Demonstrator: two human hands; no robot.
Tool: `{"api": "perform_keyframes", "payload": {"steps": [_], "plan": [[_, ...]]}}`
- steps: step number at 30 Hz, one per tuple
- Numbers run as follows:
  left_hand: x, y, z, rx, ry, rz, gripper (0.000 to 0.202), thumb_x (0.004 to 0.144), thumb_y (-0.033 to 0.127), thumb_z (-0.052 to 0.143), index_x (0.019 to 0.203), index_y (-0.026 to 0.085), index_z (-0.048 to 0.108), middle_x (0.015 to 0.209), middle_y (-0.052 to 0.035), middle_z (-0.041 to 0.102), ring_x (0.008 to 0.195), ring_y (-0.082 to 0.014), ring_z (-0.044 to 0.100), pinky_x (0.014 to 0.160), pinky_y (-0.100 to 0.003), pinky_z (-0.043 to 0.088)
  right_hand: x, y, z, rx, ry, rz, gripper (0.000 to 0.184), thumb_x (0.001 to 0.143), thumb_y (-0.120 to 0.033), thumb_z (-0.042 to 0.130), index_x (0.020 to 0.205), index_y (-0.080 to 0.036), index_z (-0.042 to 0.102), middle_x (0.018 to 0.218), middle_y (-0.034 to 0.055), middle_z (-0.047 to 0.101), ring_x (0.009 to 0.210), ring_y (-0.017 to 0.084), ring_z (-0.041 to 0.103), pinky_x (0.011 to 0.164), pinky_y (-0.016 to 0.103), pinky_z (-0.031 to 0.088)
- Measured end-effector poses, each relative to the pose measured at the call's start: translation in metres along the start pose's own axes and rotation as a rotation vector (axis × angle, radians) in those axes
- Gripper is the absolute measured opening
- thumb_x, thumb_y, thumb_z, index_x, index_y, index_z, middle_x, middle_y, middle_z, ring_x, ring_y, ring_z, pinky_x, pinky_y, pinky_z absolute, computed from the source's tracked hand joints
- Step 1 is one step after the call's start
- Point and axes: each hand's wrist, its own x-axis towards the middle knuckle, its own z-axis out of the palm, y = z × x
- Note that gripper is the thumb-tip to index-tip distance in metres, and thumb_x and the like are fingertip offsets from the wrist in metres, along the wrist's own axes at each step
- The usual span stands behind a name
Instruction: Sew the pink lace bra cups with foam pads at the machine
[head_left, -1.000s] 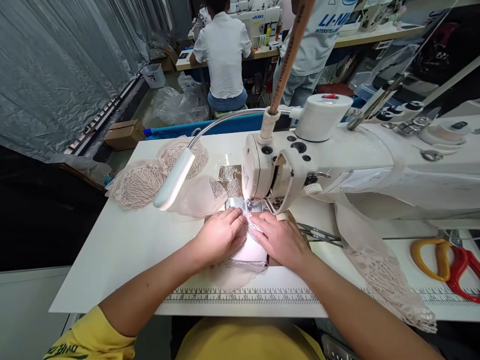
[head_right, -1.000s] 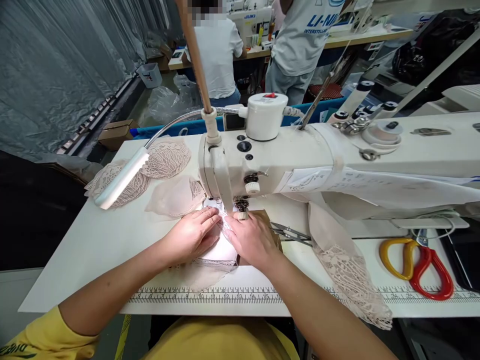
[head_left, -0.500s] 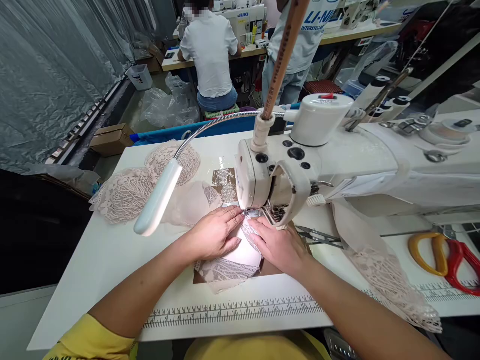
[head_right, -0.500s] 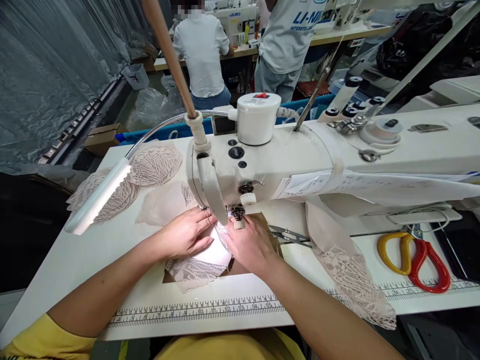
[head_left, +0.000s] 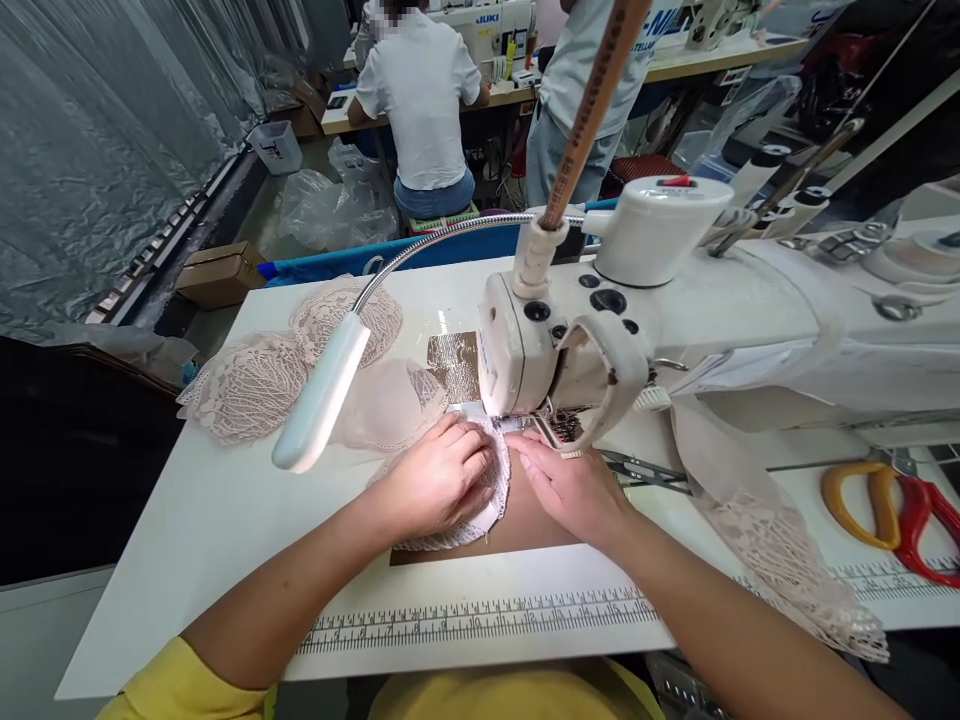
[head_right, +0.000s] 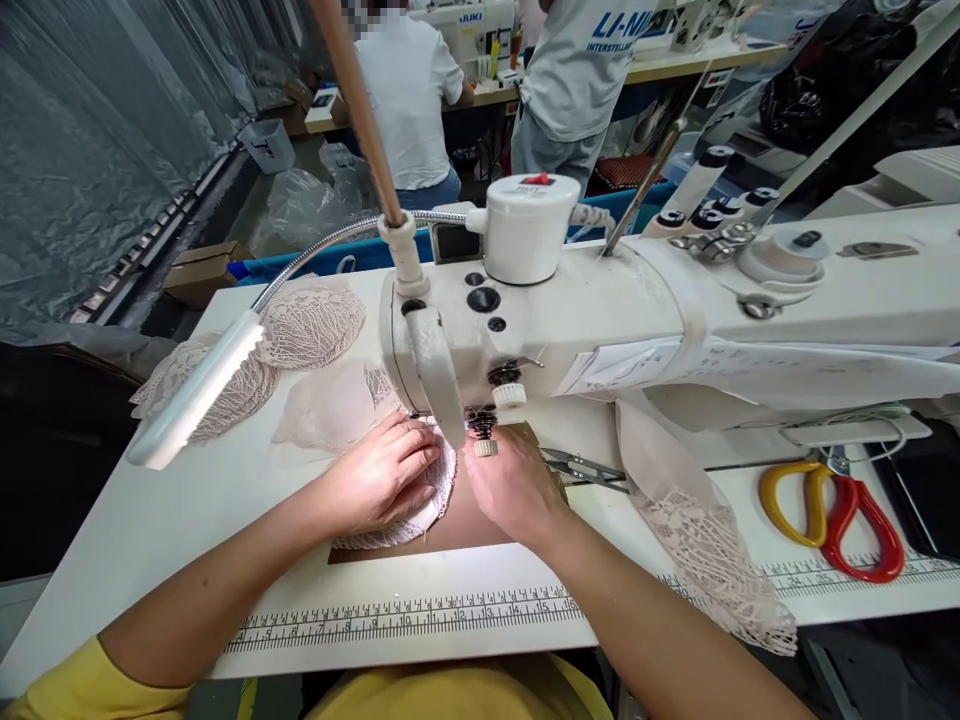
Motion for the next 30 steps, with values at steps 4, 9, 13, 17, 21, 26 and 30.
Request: {"api": "perform_keyframes", "payload": {"steps": [4,9,13,17,21,26,30], "plan": [[-0.001,0.001,0.006,-0.035,0.014,-0.025,0.028,0.088,0.030,0.052,0.108,0.012,0.059,0.101,-0.0134,0.060,0.098,-0.0263,0.054,0.097,-0.047,0.040,-0.001,-0.001,0.000,0.004,-0.048,-0.062,0.036,0.089,-0.013,0.038,0.104,-0.021,0.070,0.088,0.0070,0.066,0.075,0.018,0.059,0.068,0.029,0.047],[-0.002,-0.003,0.005,-0.059,0.037,-0.012,0.027,0.088,0.028,0.049,0.110,0.013,0.058,0.102,-0.0139,0.059,0.100,-0.0273,0.053,0.094,-0.048,0.041,-0.002,-0.001,-0.001,0.000,-0.059,-0.099,0.039,0.086,-0.008,0.040,0.108,-0.021,0.070,0.091,0.0066,0.064,0.073,0.016,0.057,0.064,0.027,0.046],[-0.003,-0.009,0.004,-0.048,0.046,-0.015,0.028,0.090,0.028,0.046,0.110,0.012,0.058,0.101,-0.0139,0.060,0.097,-0.0261,0.054,0.092,-0.046,0.042,0.002,-0.002,0.000,-0.056,-0.059,-0.110,0.038,0.086,-0.008,0.040,0.104,-0.020,0.071,0.090,0.0075,0.065,0.074,0.017,0.057,0.068,0.029,0.047],[-0.001,-0.014,0.005,-0.021,0.063,-0.026,0.029,0.091,0.029,0.045,0.111,0.012,0.058,0.099,-0.0133,0.060,0.093,-0.0250,0.054,0.092,-0.045,0.042,0.006,-0.004,0.002,-0.103,-0.081,-0.060,0.038,0.086,-0.010,0.040,0.108,-0.019,0.069,0.089,0.0087,0.066,0.080,0.020,0.059,0.075,0.034,0.049],[0.001,-0.015,0.007,0.016,0.072,-0.019,0.029,0.092,0.025,0.042,0.114,0.013,0.058,0.101,-0.0138,0.060,0.094,-0.0252,0.054,0.093,-0.047,0.040,0.007,-0.003,0.004,-0.111,-0.079,-0.016,0.039,0.086,-0.010,0.039,0.112,-0.019,0.067,0.091,0.0092,0.069,0.087,0.022,0.061,0.080,0.035,0.050],[0.001,-0.013,0.007,0.007,0.045,0.014,0.033,0.090,0.018,0.043,0.120,0.014,0.057,0.110,-0.0152,0.059,0.098,-0.0258,0.053,0.092,-0.045,0.041,0.006,0.000,0.004,-0.094,-0.027,0.015,0.035,0.086,-0.009,0.040,0.102,-0.018,0.069,0.092,0.0096,0.070,0.087,0.022,0.063,0.078,0.034,0.050],[-0.001,-0.011,0.008,-0.041,0.041,0.043,0.035,0.090,0.018,0.044,0.122,0.014,0.056,0.119,-0.0161,0.058,0.103,-0.0263,0.053,0.090,-0.043,0.044,0.005,0.000,0.003,-0.073,-0.027,0.035,0.035,0.085,-0.010,0.040,0.102,-0.018,0.070,0.093,0.0100,0.071,0.089,0.023,0.063,0.079,0.036,0.050]]}}
